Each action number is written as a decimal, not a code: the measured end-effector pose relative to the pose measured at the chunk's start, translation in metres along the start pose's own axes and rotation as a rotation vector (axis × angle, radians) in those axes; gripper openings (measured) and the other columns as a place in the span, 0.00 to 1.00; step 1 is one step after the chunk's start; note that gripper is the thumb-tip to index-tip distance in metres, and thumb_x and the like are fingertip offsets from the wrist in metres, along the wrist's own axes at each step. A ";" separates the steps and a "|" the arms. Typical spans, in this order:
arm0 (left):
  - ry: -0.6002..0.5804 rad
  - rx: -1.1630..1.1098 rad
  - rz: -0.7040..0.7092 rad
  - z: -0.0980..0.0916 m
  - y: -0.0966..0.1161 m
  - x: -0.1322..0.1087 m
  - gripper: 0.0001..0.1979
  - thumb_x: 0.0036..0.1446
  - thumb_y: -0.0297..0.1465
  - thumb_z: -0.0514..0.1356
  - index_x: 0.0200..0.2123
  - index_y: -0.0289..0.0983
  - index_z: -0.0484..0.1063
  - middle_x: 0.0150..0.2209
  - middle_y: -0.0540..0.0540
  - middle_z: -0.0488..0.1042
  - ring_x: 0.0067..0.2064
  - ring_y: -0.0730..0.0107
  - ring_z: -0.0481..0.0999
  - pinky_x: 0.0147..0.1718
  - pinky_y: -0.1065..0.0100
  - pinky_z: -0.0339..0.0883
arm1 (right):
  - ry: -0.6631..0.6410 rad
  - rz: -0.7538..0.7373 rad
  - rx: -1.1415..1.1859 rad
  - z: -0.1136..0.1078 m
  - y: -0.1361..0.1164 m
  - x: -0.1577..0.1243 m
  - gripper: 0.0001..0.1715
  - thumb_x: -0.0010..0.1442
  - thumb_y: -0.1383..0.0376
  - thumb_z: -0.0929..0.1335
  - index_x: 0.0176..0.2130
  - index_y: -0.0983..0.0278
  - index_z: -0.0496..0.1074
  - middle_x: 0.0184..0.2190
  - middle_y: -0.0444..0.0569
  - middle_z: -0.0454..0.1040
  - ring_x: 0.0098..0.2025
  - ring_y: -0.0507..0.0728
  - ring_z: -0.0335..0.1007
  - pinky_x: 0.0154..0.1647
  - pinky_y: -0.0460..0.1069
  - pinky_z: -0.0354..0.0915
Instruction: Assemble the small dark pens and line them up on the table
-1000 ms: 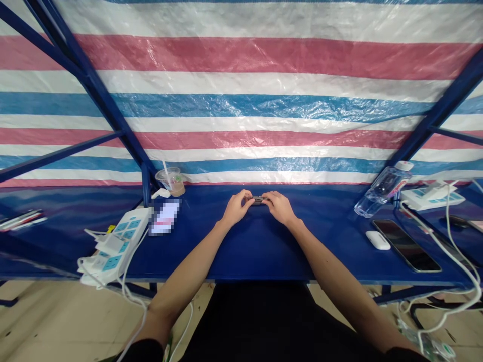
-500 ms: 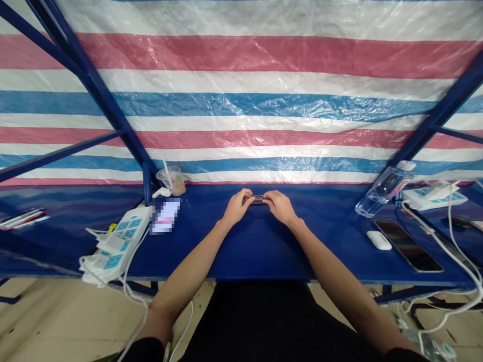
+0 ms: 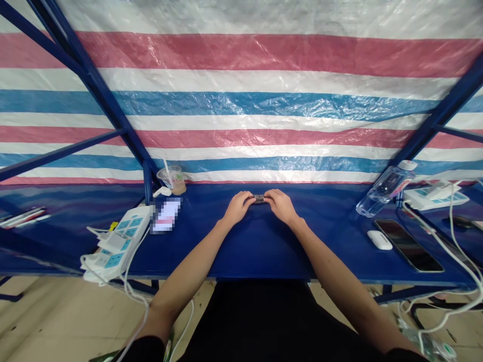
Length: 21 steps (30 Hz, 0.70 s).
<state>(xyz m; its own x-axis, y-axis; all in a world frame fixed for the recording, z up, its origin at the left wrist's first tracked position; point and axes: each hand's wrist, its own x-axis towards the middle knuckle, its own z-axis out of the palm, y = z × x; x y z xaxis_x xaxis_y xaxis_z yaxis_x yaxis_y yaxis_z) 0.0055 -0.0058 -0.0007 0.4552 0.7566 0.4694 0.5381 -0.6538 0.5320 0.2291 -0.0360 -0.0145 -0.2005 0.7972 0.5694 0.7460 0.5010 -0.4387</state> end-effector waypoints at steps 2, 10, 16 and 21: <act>0.022 -0.046 -0.017 0.000 0.000 0.000 0.07 0.70 0.37 0.58 0.43 0.41 0.72 0.41 0.47 0.77 0.44 0.61 0.76 0.47 0.62 0.69 | -0.004 0.005 -0.008 0.000 0.000 0.000 0.09 0.72 0.67 0.65 0.45 0.60 0.76 0.42 0.51 0.80 0.46 0.61 0.74 0.49 0.53 0.68; 0.032 -0.044 0.030 -0.003 -0.002 0.000 0.07 0.70 0.35 0.59 0.39 0.40 0.72 0.38 0.47 0.76 0.41 0.62 0.74 0.46 0.63 0.67 | -0.023 0.000 -0.010 -0.001 -0.001 0.000 0.09 0.72 0.67 0.65 0.44 0.60 0.77 0.42 0.51 0.80 0.46 0.61 0.74 0.49 0.53 0.68; 0.016 0.011 0.019 -0.002 -0.001 0.001 0.16 0.74 0.37 0.53 0.33 0.39 0.72 0.33 0.47 0.74 0.40 0.62 0.72 0.44 0.62 0.66 | -0.017 -0.057 0.034 0.001 0.001 -0.001 0.08 0.72 0.67 0.66 0.43 0.60 0.77 0.41 0.51 0.80 0.46 0.61 0.74 0.49 0.53 0.68; 0.035 -0.087 -0.011 -0.002 0.000 -0.001 0.08 0.71 0.38 0.58 0.44 0.40 0.72 0.41 0.47 0.77 0.43 0.62 0.75 0.47 0.63 0.67 | 0.021 -0.041 0.038 0.002 0.003 0.000 0.07 0.71 0.68 0.67 0.43 0.60 0.77 0.41 0.50 0.80 0.45 0.61 0.75 0.47 0.53 0.68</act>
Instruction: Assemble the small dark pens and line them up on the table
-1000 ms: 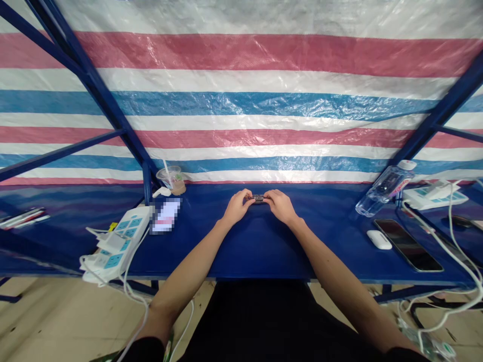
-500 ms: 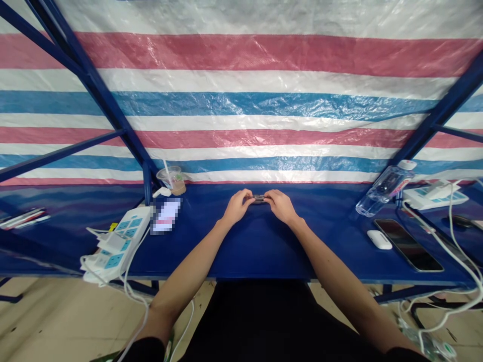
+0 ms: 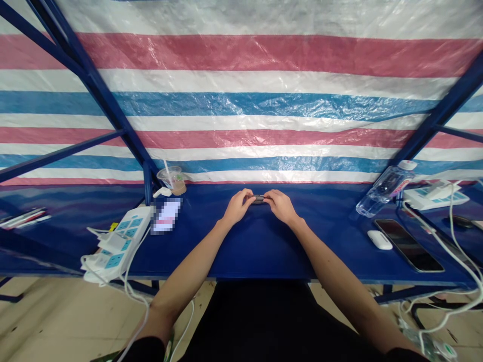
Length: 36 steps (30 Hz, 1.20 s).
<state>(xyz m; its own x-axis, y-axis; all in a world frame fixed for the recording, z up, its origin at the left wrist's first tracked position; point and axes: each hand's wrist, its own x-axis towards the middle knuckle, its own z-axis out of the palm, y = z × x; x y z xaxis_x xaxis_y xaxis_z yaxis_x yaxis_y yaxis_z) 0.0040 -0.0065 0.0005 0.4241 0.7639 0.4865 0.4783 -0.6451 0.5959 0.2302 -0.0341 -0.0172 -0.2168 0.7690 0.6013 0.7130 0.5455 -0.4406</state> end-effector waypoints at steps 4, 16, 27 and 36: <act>-0.026 -0.020 0.016 0.002 -0.002 -0.001 0.05 0.70 0.34 0.58 0.45 0.40 0.70 0.44 0.46 0.77 0.46 0.62 0.76 0.51 0.62 0.68 | 0.007 0.010 -0.012 0.000 0.002 0.000 0.07 0.70 0.68 0.68 0.42 0.60 0.77 0.41 0.50 0.80 0.45 0.61 0.75 0.47 0.53 0.68; -0.014 -0.028 -0.011 0.001 -0.002 0.000 0.10 0.72 0.38 0.57 0.50 0.40 0.71 0.43 0.47 0.78 0.44 0.63 0.77 0.49 0.63 0.69 | 0.030 -0.016 0.007 -0.001 0.000 0.000 0.06 0.70 0.69 0.68 0.42 0.60 0.76 0.40 0.50 0.80 0.45 0.61 0.74 0.47 0.53 0.67; -0.030 0.041 0.050 0.002 -0.005 0.001 0.12 0.74 0.37 0.54 0.42 0.40 0.74 0.41 0.46 0.79 0.45 0.61 0.77 0.50 0.61 0.69 | 0.003 -0.022 -0.008 -0.002 -0.003 0.000 0.05 0.70 0.69 0.69 0.42 0.60 0.76 0.40 0.50 0.79 0.44 0.61 0.73 0.47 0.54 0.67; -0.044 0.041 0.082 0.002 -0.004 0.001 0.10 0.72 0.39 0.57 0.43 0.40 0.75 0.44 0.45 0.80 0.46 0.60 0.77 0.51 0.59 0.69 | -0.013 -0.022 0.001 -0.003 -0.005 0.000 0.06 0.70 0.69 0.68 0.42 0.59 0.76 0.41 0.50 0.80 0.45 0.61 0.74 0.48 0.54 0.67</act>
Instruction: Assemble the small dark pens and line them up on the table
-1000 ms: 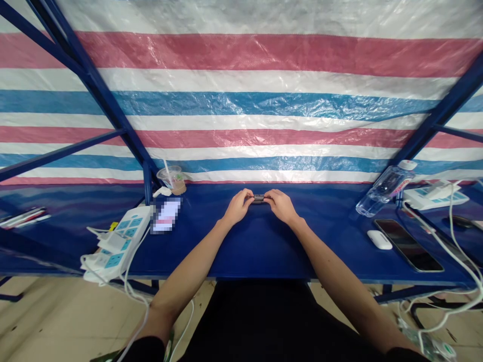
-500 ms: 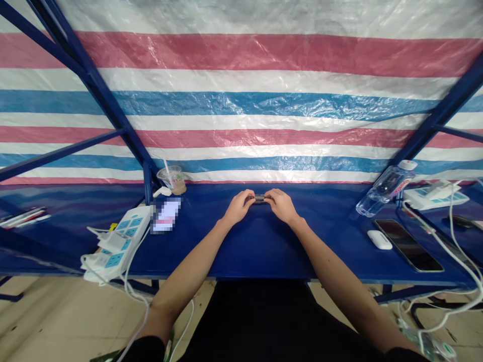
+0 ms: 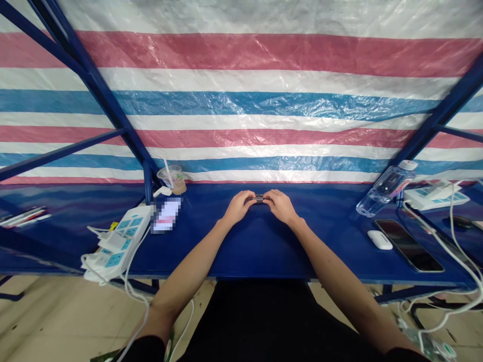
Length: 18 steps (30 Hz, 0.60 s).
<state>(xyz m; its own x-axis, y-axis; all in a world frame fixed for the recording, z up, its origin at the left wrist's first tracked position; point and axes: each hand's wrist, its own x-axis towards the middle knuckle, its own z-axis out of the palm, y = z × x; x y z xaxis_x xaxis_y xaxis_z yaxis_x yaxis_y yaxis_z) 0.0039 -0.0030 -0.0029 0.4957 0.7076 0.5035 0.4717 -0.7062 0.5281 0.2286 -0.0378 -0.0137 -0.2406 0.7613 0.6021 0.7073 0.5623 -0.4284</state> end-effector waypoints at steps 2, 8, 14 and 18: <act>0.009 -0.010 -0.013 -0.001 0.001 0.000 0.12 0.73 0.39 0.55 0.45 0.40 0.75 0.44 0.45 0.80 0.47 0.60 0.77 0.52 0.59 0.69 | -0.001 0.003 0.001 0.000 -0.001 0.000 0.06 0.70 0.69 0.68 0.43 0.60 0.76 0.41 0.49 0.80 0.45 0.61 0.74 0.48 0.54 0.67; 0.001 -0.081 -0.024 0.001 0.000 -0.001 0.11 0.69 0.40 0.61 0.48 0.41 0.72 0.44 0.46 0.78 0.44 0.62 0.78 0.50 0.62 0.70 | 0.000 0.002 0.010 0.000 -0.002 0.000 0.07 0.70 0.69 0.68 0.42 0.59 0.76 0.41 0.50 0.80 0.45 0.61 0.74 0.48 0.53 0.67; -0.007 -0.005 -0.054 -0.002 0.000 0.000 0.14 0.74 0.38 0.53 0.37 0.40 0.72 0.33 0.49 0.76 0.38 0.65 0.75 0.43 0.65 0.66 | -0.013 -0.010 0.014 -0.001 -0.003 -0.001 0.08 0.71 0.68 0.66 0.43 0.59 0.77 0.41 0.50 0.80 0.46 0.61 0.74 0.49 0.54 0.67; 0.011 0.034 -0.098 -0.005 0.001 0.001 0.22 0.76 0.39 0.49 0.29 0.39 0.68 0.28 0.49 0.72 0.33 0.66 0.72 0.38 0.65 0.63 | -0.006 -0.004 -0.004 -0.002 -0.004 0.000 0.09 0.72 0.67 0.66 0.46 0.58 0.77 0.41 0.51 0.79 0.45 0.62 0.73 0.48 0.54 0.67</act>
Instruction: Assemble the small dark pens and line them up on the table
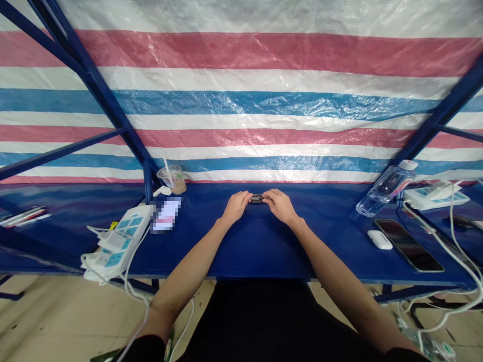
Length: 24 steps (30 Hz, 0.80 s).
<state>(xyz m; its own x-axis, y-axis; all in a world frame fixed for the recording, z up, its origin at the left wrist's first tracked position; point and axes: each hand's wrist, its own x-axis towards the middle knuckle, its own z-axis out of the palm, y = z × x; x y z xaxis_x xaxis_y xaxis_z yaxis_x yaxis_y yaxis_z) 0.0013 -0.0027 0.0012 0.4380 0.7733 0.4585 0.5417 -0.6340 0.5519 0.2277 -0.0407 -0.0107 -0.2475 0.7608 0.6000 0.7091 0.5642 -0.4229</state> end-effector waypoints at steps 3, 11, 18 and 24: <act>0.015 -0.003 -0.020 -0.001 0.001 0.000 0.21 0.76 0.39 0.49 0.29 0.39 0.68 0.28 0.50 0.72 0.32 0.67 0.72 0.37 0.65 0.62 | 0.000 -0.007 -0.031 -0.001 0.001 0.001 0.11 0.72 0.67 0.66 0.48 0.59 0.78 0.42 0.51 0.80 0.45 0.62 0.72 0.47 0.55 0.65; 0.114 -0.013 -0.036 -0.002 0.006 0.000 0.13 0.72 0.39 0.56 0.36 0.40 0.73 0.34 0.49 0.78 0.37 0.65 0.76 0.40 0.66 0.66 | 0.082 0.034 -0.085 -0.005 0.010 0.002 0.13 0.72 0.67 0.65 0.45 0.58 0.79 0.43 0.53 0.80 0.47 0.63 0.70 0.46 0.57 0.60; 0.284 -0.077 -0.033 -0.003 0.001 0.002 0.11 0.71 0.38 0.57 0.39 0.39 0.75 0.39 0.46 0.80 0.41 0.63 0.78 0.45 0.64 0.70 | 0.152 0.095 -0.029 -0.011 0.020 0.003 0.12 0.70 0.68 0.65 0.44 0.59 0.79 0.44 0.53 0.79 0.51 0.65 0.69 0.49 0.58 0.61; 0.250 -0.103 -0.049 -0.003 0.001 0.002 0.11 0.70 0.38 0.58 0.39 0.39 0.75 0.38 0.47 0.80 0.40 0.63 0.79 0.44 0.65 0.70 | 0.133 0.088 -0.015 -0.011 0.016 0.003 0.12 0.71 0.67 0.65 0.44 0.58 0.79 0.43 0.53 0.79 0.50 0.65 0.70 0.49 0.59 0.62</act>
<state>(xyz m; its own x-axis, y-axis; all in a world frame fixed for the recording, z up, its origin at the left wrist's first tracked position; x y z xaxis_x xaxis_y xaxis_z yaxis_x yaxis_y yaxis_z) 0.0010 -0.0019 0.0047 0.2150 0.7856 0.5802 0.4768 -0.6029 0.6397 0.2457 -0.0335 -0.0081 -0.0948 0.7575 0.6459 0.7340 0.4915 -0.4687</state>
